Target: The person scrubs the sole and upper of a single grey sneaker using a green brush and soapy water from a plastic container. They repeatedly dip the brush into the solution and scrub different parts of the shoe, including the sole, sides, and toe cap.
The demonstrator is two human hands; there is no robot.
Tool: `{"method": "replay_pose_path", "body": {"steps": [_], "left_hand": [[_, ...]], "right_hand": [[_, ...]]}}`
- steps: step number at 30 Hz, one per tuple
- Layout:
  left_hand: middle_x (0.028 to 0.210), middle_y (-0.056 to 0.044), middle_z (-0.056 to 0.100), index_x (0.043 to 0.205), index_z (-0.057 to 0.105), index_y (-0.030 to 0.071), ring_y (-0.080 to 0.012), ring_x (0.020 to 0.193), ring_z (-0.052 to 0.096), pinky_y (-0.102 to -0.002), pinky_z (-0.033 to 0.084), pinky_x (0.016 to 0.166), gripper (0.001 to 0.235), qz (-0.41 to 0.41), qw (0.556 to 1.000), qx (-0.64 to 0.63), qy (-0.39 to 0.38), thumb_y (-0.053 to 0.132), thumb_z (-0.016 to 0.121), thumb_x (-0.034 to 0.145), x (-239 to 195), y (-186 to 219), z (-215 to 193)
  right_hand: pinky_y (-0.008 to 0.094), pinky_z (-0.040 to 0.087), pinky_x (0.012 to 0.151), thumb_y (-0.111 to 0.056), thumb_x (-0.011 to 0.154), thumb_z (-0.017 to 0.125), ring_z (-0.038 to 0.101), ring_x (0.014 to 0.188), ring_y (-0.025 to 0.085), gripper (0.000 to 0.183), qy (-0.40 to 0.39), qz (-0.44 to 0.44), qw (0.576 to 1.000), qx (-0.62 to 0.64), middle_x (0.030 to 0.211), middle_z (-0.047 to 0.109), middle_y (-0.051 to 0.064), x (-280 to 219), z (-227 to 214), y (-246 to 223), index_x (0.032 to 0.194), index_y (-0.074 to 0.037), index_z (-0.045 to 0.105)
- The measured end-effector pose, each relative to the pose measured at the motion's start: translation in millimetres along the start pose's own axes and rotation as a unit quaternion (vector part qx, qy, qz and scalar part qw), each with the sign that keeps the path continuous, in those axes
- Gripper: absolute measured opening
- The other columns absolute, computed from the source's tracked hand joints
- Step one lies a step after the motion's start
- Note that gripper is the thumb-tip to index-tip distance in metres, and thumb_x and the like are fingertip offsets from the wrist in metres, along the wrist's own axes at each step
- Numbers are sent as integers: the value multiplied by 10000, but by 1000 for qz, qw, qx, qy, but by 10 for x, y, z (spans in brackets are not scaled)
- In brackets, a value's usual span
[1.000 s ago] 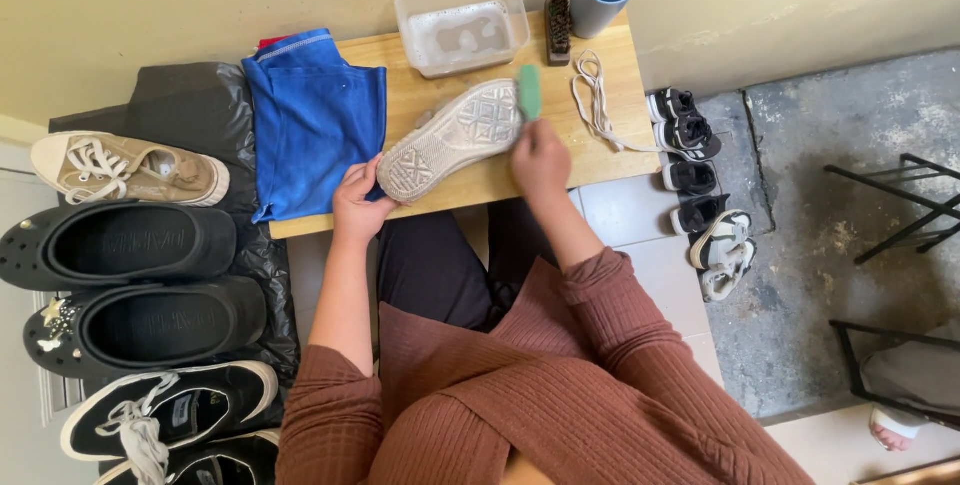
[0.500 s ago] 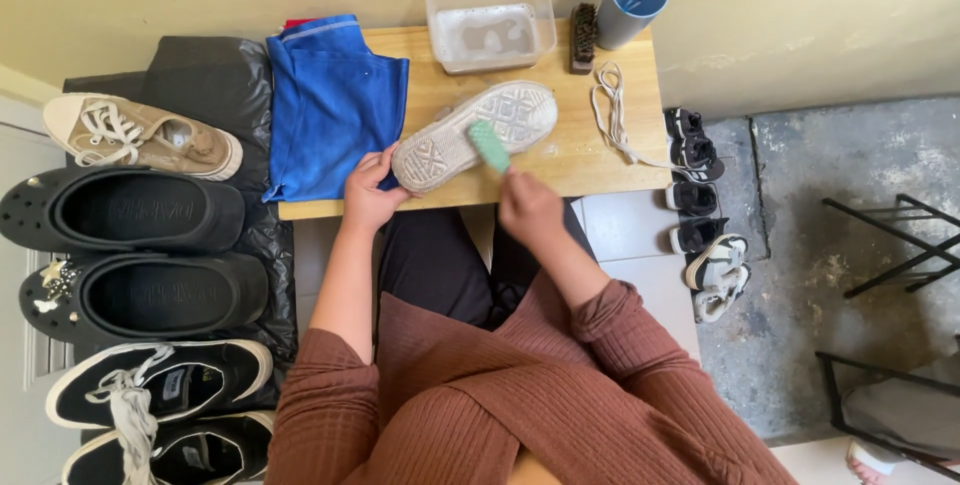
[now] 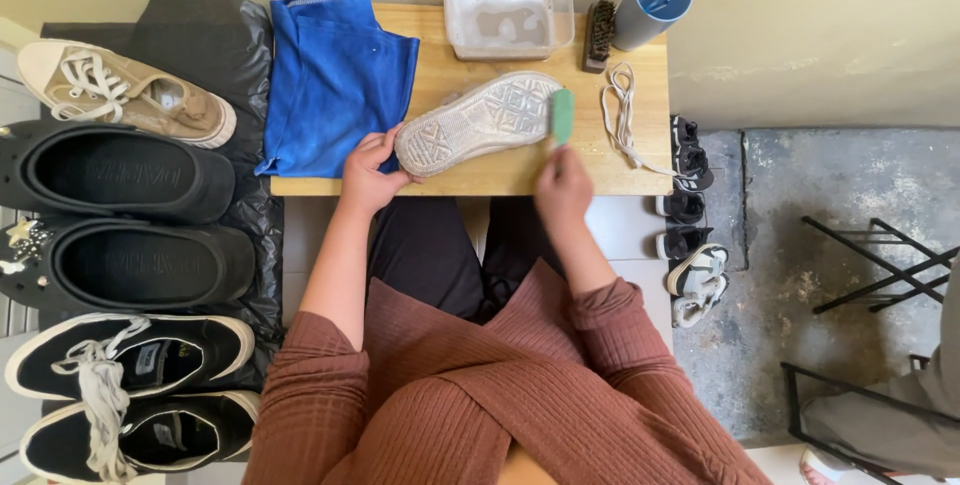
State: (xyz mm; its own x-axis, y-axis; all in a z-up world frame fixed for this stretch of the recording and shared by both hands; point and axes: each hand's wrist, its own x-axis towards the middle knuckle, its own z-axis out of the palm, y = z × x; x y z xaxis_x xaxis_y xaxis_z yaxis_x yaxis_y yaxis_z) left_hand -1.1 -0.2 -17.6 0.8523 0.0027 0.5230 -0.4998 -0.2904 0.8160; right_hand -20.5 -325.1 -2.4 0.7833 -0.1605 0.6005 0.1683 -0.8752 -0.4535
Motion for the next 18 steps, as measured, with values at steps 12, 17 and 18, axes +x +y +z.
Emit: {"method": "replay_pose_path", "body": {"steps": [12, 17, 18], "left_hand": [[1075, -158, 777, 1348, 653, 13, -327, 1006, 720, -416, 526, 994, 913, -5, 1000, 4, -11, 55, 1022, 514, 9, -22, -24], [1063, -148, 781, 1334, 667, 13, -317, 998, 724, -411, 527, 990, 922, -8, 1000, -1, -5, 87, 1037, 493, -6, -25, -3], [1056, -147, 783, 1328, 673, 10, -317, 995, 726, -407, 529, 987, 921, -5, 1000, 1, 0, 89, 1040, 487, -6, -30, 1]], "right_hand": [[386, 499, 519, -124, 936, 652, 635, 541, 317, 254, -16, -77, 997, 3, 566, 505, 53, -183, -11, -271, 715, -168, 535], [426, 508, 532, -134, 949, 653, 655, 576, 347, 198, -23, -47, 998, 19, 582, 557, 80, 42, 4, 4, 765, -133, 578], [458, 510, 538, -145, 977, 636, 658, 583, 378, 171, -1, 16, 1000, 19, 587, 578, 102, 124, 72, 149, 815, -102, 603]]}}
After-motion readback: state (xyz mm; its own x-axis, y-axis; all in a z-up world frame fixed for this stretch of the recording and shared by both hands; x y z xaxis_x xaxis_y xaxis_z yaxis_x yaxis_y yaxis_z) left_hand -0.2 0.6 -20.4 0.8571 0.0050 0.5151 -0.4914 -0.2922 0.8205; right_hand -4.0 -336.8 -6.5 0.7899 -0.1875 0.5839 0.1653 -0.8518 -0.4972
